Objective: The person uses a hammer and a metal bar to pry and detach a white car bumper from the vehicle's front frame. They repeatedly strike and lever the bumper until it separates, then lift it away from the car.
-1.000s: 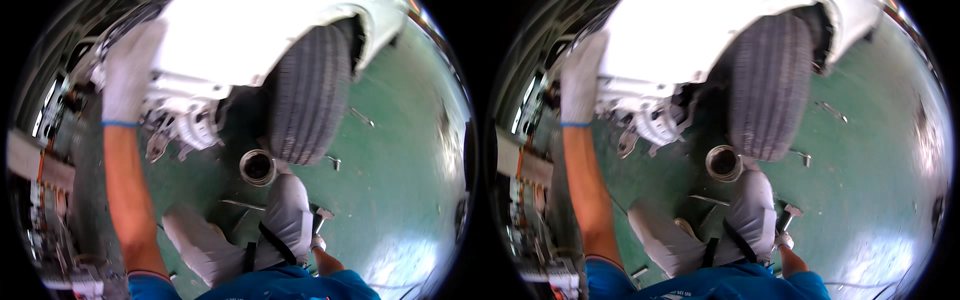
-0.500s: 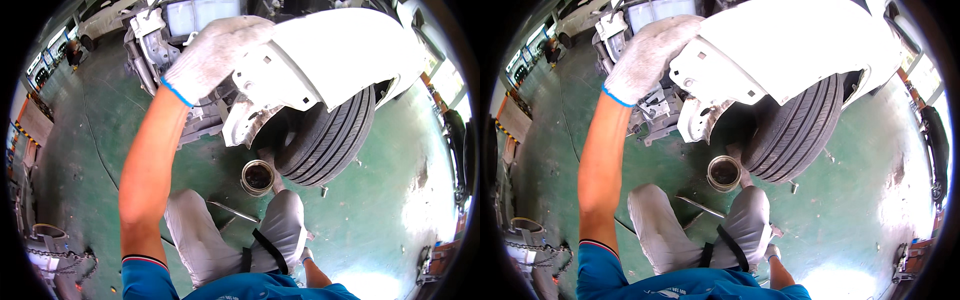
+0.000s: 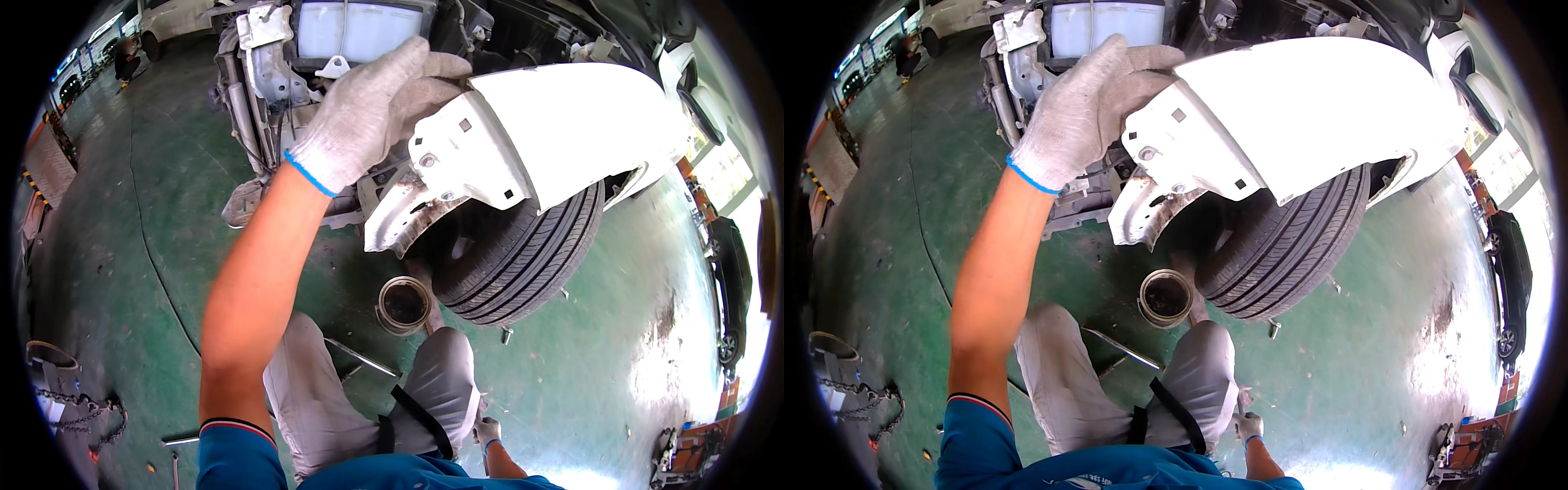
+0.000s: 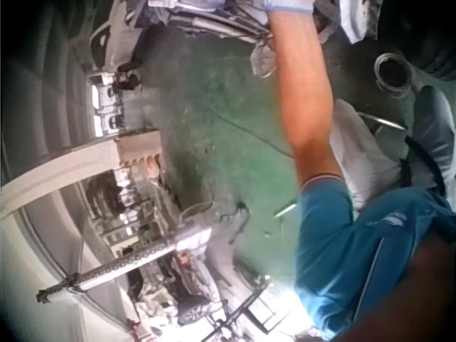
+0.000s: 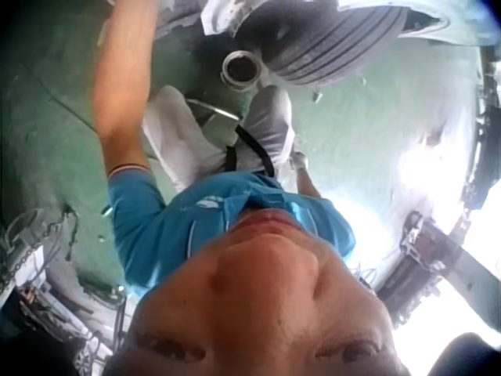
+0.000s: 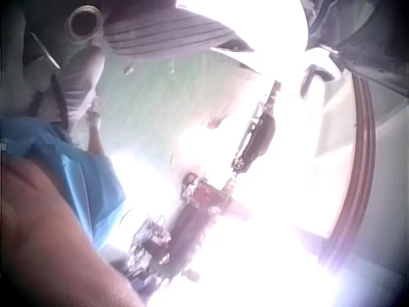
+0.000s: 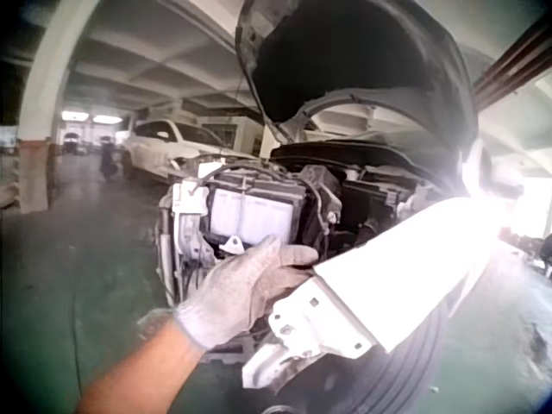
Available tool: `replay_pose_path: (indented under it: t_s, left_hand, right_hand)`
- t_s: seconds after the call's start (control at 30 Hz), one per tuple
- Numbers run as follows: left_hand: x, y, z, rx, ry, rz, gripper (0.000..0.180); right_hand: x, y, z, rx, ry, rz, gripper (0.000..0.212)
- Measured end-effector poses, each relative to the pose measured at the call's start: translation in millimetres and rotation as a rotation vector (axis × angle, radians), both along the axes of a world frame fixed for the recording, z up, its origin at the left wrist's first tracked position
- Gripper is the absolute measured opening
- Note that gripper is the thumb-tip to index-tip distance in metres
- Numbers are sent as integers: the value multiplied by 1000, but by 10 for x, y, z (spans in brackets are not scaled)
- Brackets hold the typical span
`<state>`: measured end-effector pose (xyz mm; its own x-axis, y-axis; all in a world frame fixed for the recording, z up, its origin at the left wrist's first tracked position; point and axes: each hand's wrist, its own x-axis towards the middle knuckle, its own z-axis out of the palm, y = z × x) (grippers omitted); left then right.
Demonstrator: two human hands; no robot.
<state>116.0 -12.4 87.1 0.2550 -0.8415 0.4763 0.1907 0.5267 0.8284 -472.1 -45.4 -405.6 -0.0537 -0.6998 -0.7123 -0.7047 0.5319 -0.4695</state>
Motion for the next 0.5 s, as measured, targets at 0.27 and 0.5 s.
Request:
replay_pose_path:
  t_s: [0.27, 0.5]
  left_hand:
    - [-203, 11, 91, -11, 52, 1, 65]
    - [-215, 150, 90, 30, -45, 89, 55]
  right_hand:
    - [694, -408, 1316, -243, -370, 27, 18]
    - [1481, -246, 2544, -113, -659, 407, 23]
